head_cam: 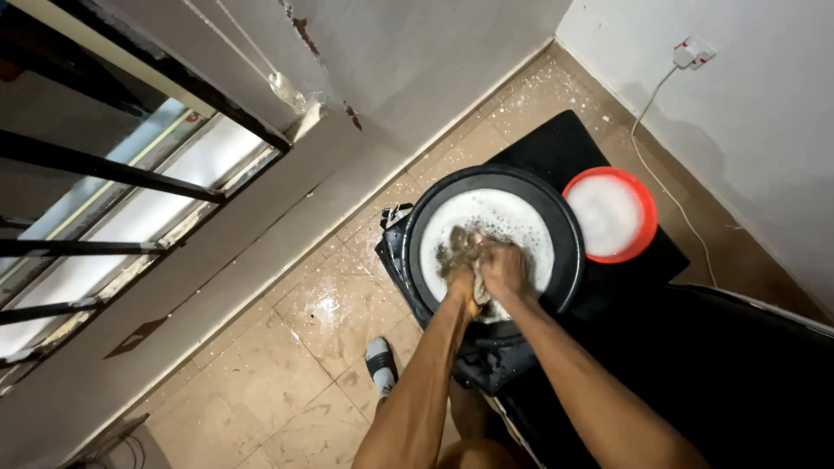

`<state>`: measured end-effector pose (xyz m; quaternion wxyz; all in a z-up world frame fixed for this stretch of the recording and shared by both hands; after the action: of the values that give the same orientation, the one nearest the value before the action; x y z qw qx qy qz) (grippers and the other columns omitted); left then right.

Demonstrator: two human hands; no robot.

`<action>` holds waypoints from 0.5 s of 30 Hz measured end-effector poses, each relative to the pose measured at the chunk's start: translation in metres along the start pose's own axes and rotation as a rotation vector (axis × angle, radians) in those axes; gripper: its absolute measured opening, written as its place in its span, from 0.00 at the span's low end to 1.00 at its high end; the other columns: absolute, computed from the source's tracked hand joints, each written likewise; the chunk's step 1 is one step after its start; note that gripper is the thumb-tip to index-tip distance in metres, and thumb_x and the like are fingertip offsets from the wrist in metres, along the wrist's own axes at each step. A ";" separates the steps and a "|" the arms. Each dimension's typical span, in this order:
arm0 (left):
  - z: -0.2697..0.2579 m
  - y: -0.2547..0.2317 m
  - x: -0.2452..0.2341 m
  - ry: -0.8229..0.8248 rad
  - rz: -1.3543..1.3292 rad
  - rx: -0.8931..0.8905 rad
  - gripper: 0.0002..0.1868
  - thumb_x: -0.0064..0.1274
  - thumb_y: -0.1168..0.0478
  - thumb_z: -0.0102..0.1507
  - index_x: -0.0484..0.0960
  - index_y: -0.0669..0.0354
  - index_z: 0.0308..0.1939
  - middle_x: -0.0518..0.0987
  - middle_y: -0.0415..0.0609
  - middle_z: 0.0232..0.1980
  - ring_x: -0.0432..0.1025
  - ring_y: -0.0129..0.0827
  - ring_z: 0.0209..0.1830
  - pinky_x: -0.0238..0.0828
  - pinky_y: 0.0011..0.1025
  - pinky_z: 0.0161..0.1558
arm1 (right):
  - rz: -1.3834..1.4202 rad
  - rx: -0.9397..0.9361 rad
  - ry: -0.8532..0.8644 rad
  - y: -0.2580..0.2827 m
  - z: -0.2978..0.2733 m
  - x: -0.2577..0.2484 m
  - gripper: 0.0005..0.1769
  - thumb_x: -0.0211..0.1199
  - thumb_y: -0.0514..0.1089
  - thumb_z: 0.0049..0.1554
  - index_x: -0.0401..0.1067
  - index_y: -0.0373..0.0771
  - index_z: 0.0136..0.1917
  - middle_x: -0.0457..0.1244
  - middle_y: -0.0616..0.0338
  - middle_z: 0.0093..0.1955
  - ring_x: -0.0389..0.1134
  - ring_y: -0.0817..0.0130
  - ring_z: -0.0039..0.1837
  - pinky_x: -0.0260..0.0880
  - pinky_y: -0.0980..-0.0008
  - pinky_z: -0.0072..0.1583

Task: Cleaning the window glass, metal bars, and frame using a cloth and soapy water.

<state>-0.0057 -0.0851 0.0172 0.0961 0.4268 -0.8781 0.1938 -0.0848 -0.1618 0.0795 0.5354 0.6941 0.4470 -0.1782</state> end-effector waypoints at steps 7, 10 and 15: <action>0.047 0.005 -0.009 0.035 0.017 0.081 0.19 0.38 0.51 0.70 0.79 0.60 0.52 0.77 0.48 0.31 0.67 0.32 0.24 0.67 0.32 0.24 | -0.090 -0.223 -0.076 0.053 -0.072 0.020 0.18 0.55 0.53 0.67 0.76 0.36 0.49 0.61 0.56 0.24 0.58 0.67 0.23 0.61 0.61 0.29; 0.066 0.002 -0.019 0.042 0.033 0.130 0.19 0.38 0.56 0.70 0.79 0.62 0.55 0.77 0.49 0.32 0.68 0.33 0.25 0.68 0.32 0.25 | 0.018 -0.411 -0.221 0.037 -0.051 0.016 0.15 0.58 0.50 0.60 0.75 0.35 0.47 0.66 0.55 0.32 0.64 0.70 0.28 0.66 0.66 0.31; 0.015 -0.037 -0.012 -0.070 0.135 0.167 0.24 0.35 0.54 0.71 0.82 0.65 0.58 0.79 0.56 0.36 0.71 0.39 0.28 0.71 0.38 0.32 | 0.070 -0.155 -0.130 -0.014 0.013 0.000 0.22 0.56 0.58 0.62 0.80 0.40 0.50 0.70 0.49 0.37 0.71 0.50 0.39 0.70 0.50 0.41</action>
<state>0.0311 -0.1040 0.0090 0.0164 0.3798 -0.8885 0.2571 -0.0929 -0.1729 0.0663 0.6211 0.6527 0.3995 -0.1690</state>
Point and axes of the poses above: each hand's wrist, its own z-axis towards the middle knuckle, its own x-axis out of the palm, y = z × x, the point moved 7 cm from there along z, towards the middle knuckle
